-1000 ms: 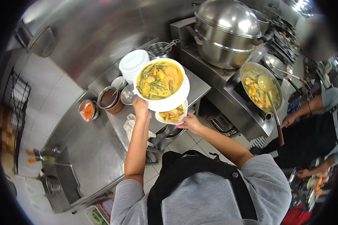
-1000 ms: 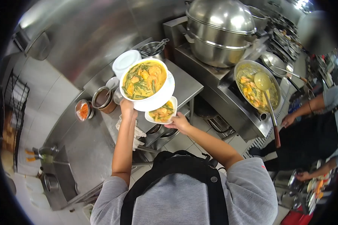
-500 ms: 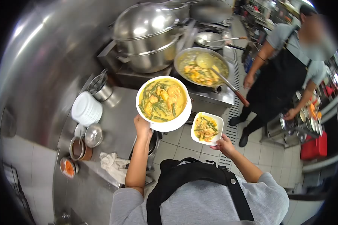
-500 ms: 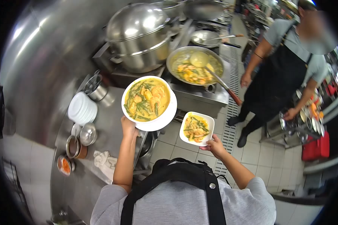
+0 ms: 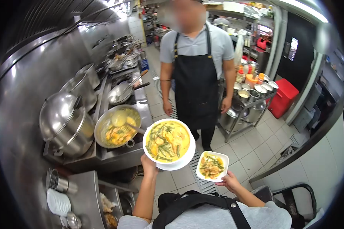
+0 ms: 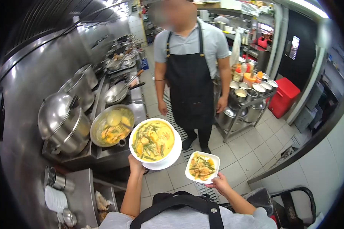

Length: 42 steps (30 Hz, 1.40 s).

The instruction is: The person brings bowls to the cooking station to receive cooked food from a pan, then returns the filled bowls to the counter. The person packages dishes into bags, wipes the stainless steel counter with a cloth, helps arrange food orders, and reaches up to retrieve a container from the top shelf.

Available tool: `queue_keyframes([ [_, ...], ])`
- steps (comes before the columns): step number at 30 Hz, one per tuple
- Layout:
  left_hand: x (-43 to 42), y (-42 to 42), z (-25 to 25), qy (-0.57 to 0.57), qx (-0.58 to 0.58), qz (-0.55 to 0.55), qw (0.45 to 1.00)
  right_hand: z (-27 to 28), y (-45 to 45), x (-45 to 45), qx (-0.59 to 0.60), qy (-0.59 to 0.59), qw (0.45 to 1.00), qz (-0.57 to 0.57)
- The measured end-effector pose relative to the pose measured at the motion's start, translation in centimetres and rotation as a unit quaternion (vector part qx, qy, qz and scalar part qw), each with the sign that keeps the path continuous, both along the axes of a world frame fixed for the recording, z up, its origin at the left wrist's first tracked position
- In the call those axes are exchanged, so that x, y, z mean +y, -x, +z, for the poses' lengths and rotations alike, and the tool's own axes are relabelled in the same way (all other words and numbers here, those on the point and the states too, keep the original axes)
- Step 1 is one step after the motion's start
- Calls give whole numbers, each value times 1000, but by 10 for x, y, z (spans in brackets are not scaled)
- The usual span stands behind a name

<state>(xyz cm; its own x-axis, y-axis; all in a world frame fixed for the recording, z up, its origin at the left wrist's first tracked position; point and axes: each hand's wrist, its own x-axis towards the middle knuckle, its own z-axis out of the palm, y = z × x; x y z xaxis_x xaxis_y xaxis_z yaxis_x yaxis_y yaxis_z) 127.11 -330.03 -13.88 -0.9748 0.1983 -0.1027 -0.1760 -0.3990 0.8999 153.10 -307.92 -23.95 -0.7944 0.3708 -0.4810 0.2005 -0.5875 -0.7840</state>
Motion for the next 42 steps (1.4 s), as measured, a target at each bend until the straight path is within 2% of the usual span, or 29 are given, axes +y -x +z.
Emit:
queue_keyframes([
  [3, 65, -3, -13, -9, 47, -75, 996, 9, -31, 28, 1, 8, 994, -108],
  [4, 89, -6, -12, -31, 23, -91, 995, 10, -37, 37, 41, 17, 988, -150],
  [14, 346, -19, -24, -32, -22, -295, 955, 25, -62, 190, 83, 7, 932, -353],
  [22, 537, -39, -44, -17, -12, -463, 886, 26, -92, 309, 86, -21, 863, -498],
  [24, 589, -46, -44, 8, 15, -479, 878, 35, -100, 346, 69, -21, 847, -526],
  [27, 658, -66, -42, 1, -21, -510, 860, 40, -118, 401, 63, -25, 826, -559],
  [29, 676, -106, -49, 25, 0, -503, 864, 19, -153, 415, 87, -28, 818, -567],
  [33, 768, -129, -51, -8, -8, -514, 858, 15, -174, 491, 46, -45, 823, -564],
  [42, 930, -143, -70, 38, 29, -485, 873, 5, -194, 630, 57, -10, 830, -554],
])
